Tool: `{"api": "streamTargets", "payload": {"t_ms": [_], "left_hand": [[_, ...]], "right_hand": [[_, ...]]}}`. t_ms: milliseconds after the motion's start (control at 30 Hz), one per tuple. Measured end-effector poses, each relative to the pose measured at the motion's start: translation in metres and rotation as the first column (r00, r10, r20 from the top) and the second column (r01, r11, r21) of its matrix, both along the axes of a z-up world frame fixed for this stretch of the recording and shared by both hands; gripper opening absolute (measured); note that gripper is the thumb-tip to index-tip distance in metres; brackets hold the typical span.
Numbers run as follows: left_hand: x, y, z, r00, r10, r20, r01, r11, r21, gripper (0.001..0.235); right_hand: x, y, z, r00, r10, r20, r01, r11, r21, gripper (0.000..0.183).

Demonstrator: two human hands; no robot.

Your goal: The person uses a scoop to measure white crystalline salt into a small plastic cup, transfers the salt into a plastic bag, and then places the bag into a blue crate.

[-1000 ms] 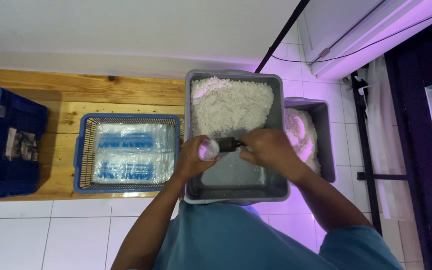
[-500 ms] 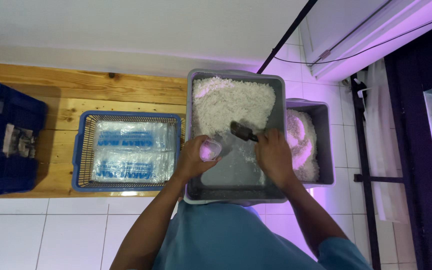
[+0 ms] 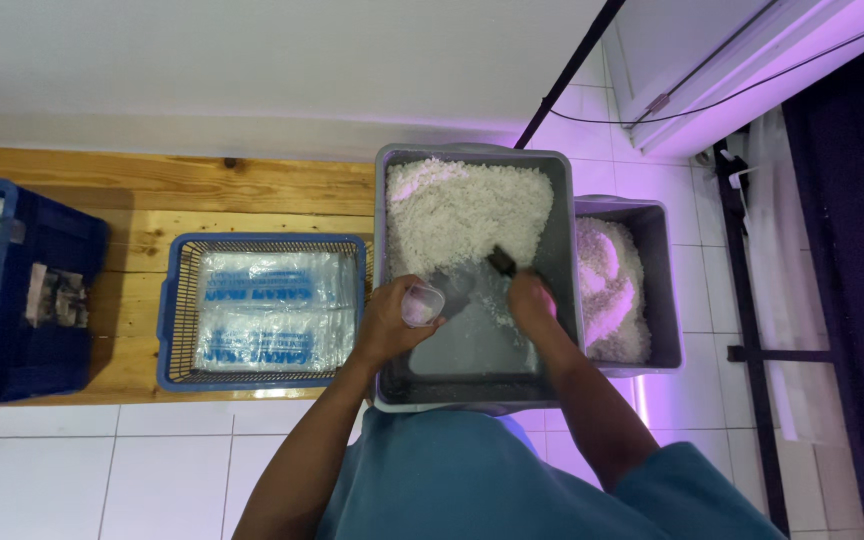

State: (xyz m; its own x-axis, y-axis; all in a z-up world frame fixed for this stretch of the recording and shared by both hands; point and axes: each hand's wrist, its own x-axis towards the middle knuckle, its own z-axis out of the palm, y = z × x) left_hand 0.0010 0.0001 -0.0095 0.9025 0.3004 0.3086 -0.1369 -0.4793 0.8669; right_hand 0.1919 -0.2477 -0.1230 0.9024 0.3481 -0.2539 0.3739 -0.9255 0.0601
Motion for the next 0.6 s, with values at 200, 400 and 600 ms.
{"api": "streamTargets", "payload": {"t_ms": [200, 400, 600], "left_hand": [[0.002, 0.002, -0.006, 1.0, 0.003, 0.002, -0.003, 1.0, -0.016, 0.067], [0.0, 0.001, -0.001, 0.997, -0.002, 0.073, 0.001, 1.0, 0.007, 0.063], [-0.003, -0.001, 0.004, 0.999, -0.002, 0.04, 0.003, 1.0, -0.026, 0.063]], "right_hand": [[0.04, 0.058, 0.017, 0.986, -0.018, -0.167, 0.051, 0.98, 0.194, 0.036], [0.017, 0.014, 0.038, 0.974, 0.044, -0.222, 0.023, 0.957, 0.291, 0.039], [0.02, -0.029, 0.089, 0.96, 0.211, -0.184, -0.097, 0.868, 0.486, 0.041]]}}
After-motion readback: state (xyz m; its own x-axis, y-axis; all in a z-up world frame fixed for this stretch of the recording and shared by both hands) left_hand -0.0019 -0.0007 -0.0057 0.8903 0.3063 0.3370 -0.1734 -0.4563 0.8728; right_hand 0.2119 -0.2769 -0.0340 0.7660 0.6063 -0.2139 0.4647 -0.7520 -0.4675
